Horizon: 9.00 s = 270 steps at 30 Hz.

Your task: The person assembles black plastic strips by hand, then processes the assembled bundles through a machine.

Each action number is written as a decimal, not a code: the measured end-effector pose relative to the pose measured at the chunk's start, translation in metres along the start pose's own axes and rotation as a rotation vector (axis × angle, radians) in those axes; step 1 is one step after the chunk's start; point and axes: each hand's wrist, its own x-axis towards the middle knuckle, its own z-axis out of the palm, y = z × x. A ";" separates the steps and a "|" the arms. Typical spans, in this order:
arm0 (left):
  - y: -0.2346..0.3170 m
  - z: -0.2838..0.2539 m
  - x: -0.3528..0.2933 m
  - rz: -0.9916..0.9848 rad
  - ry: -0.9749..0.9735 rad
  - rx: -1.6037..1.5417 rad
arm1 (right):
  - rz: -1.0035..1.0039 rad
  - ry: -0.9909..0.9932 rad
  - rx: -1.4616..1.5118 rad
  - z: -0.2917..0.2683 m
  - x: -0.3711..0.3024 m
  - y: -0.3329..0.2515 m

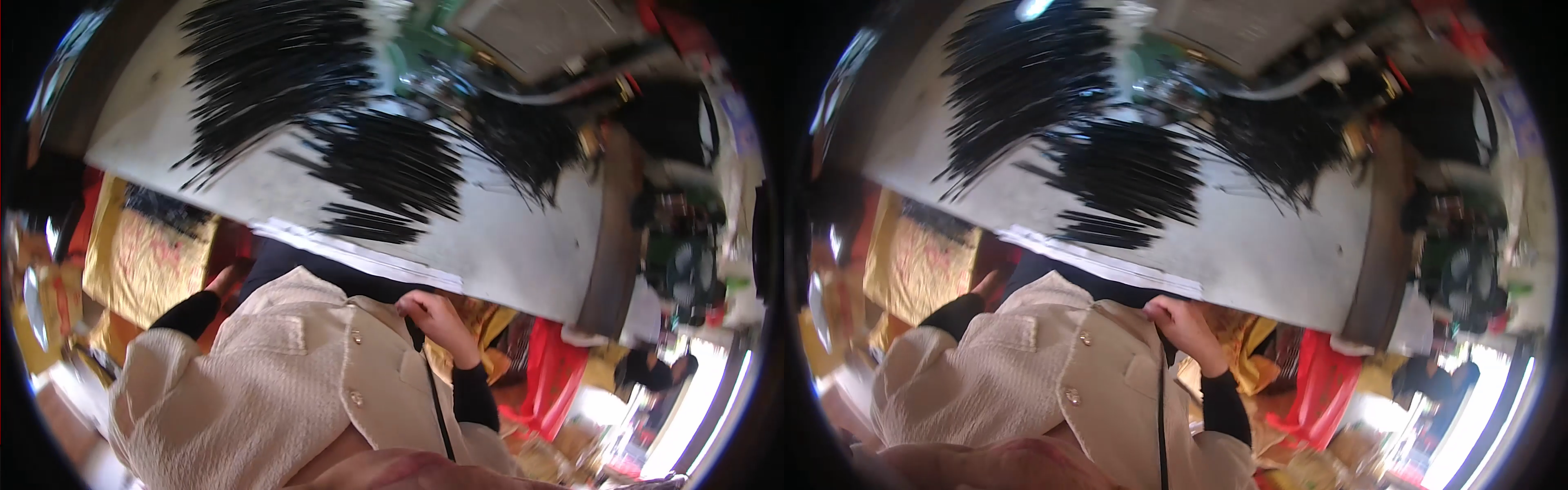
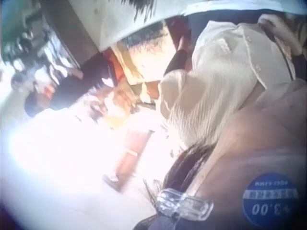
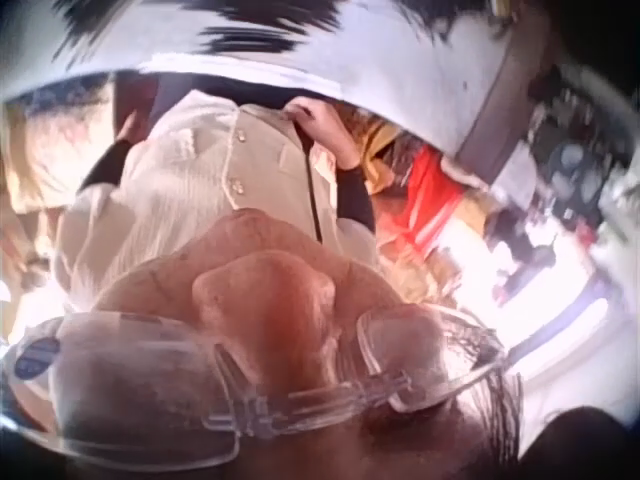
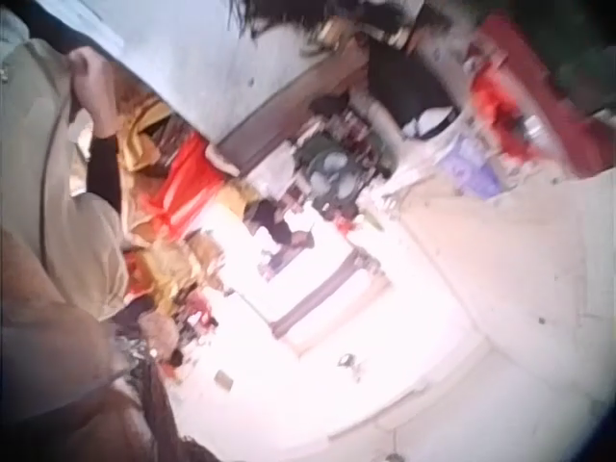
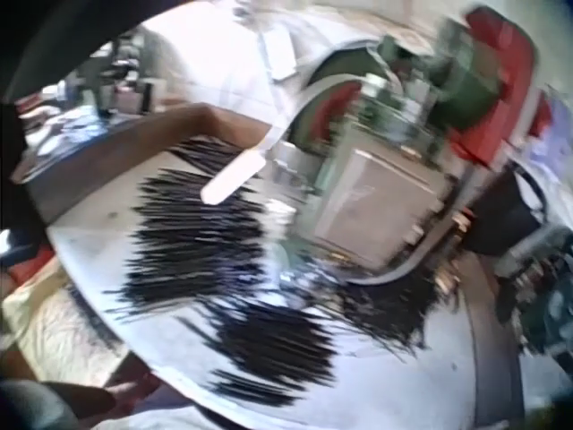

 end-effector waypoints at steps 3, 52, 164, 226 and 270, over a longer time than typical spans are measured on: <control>-0.062 -0.030 0.021 0.047 -0.108 -0.130 | 0.070 -0.092 0.150 0.021 0.058 0.049; -0.056 -0.011 0.007 0.138 -0.046 -0.087 | -0.296 0.383 -1.303 0.327 0.301 0.539; 0.404 0.124 -0.172 1.619 0.781 1.300 | -0.570 1.331 -0.592 -0.193 0.083 -0.025; 0.687 0.100 0.036 1.767 0.943 1.398 | 0.082 1.455 -0.232 -0.226 0.051 0.040; 0.661 0.052 0.045 1.365 1.197 1.477 | -0.116 1.275 -0.135 -0.237 0.068 0.044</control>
